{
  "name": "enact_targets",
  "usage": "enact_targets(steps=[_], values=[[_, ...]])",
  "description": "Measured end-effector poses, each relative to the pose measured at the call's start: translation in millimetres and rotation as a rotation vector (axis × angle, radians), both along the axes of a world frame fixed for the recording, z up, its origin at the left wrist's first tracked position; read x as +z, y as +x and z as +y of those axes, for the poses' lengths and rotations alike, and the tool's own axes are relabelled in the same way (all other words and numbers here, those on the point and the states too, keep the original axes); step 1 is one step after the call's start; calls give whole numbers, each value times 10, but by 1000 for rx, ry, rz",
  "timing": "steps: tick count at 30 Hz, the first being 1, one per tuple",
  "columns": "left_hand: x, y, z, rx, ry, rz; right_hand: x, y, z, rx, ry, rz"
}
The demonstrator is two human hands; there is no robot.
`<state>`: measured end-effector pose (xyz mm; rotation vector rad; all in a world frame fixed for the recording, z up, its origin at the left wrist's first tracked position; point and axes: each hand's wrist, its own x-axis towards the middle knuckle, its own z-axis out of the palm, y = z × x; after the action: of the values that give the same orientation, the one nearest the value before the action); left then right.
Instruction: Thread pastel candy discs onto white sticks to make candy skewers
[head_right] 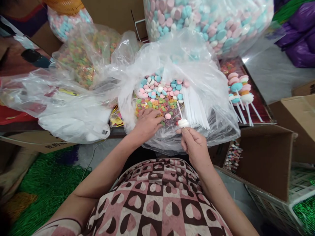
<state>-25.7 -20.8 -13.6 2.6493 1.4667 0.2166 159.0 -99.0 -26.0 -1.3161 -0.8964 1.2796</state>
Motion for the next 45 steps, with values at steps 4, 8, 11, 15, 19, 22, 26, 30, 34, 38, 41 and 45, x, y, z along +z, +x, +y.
enact_targets(steps=[4, 8, 11, 15, 19, 22, 26, 30, 34, 38, 41, 45], values=[[8, -3, 103, -30, -43, 23, -34, -1, 5, 31, -1, -45], [-31, -46, 129, 25, -45, -49, -55, 21, 6, 51, -3, -79], [-60, -79, 126, 69, -1, -60, -70, 40, 11, 56, -4, -101], [-86, -88, 143, 57, 42, -12, -97, 60, 13, 71, -9, -120], [-100, -70, 165, 57, 78, -30, -117, 66, 7, 80, -6, -136], [-66, -82, 151, 59, 75, -57, -128, 62, 3, 108, -11, -149], [7, -113, 103, 4, 40, 8, -133, 54, 6, 131, -21, -145], [10, -112, 103, 56, -16, -53, -134, 56, 4, 118, -25, -146], [-27, -113, 159, 174, -80, -412, -117, 54, -22, 147, -28, -159], [-53, -79, 171, 329, -345, -1073, -53, 4, -47, 243, -62, -157], [-71, 6, 128, 392, -552, -1431, 3, -48, -47, 280, -82, -157], [-101, 119, 60, 398, -616, -1562, 45, -73, -30, 293, -110, -190]])
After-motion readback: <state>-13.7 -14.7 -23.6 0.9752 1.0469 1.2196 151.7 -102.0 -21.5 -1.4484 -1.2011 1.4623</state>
